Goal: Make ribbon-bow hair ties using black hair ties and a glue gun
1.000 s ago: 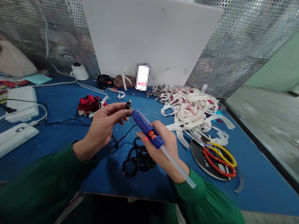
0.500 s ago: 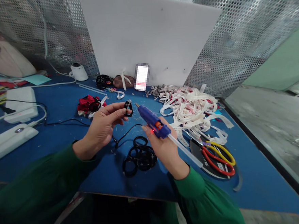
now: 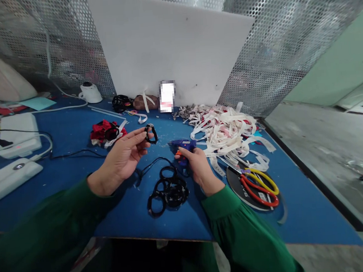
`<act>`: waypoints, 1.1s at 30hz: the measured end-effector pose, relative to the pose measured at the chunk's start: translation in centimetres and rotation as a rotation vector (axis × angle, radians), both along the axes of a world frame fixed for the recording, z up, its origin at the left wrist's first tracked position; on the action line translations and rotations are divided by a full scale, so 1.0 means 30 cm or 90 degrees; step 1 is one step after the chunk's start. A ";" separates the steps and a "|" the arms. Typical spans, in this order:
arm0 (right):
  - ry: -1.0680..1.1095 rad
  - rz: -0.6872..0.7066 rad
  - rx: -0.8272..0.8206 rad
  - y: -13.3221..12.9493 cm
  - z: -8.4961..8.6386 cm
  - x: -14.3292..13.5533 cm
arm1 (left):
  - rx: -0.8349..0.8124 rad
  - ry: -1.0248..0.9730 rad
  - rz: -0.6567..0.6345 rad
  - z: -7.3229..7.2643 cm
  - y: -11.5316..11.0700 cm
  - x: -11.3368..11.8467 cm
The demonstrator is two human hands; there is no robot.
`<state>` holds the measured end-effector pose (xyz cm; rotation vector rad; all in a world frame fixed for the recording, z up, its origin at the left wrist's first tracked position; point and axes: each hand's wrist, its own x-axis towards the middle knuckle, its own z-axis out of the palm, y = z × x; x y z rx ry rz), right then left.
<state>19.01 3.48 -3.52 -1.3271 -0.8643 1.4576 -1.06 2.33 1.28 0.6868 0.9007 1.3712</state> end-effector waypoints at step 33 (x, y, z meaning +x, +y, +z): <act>-1.138 0.262 0.286 0.791 -0.005 -0.071 | -0.077 -0.065 -0.028 0.002 -0.007 0.011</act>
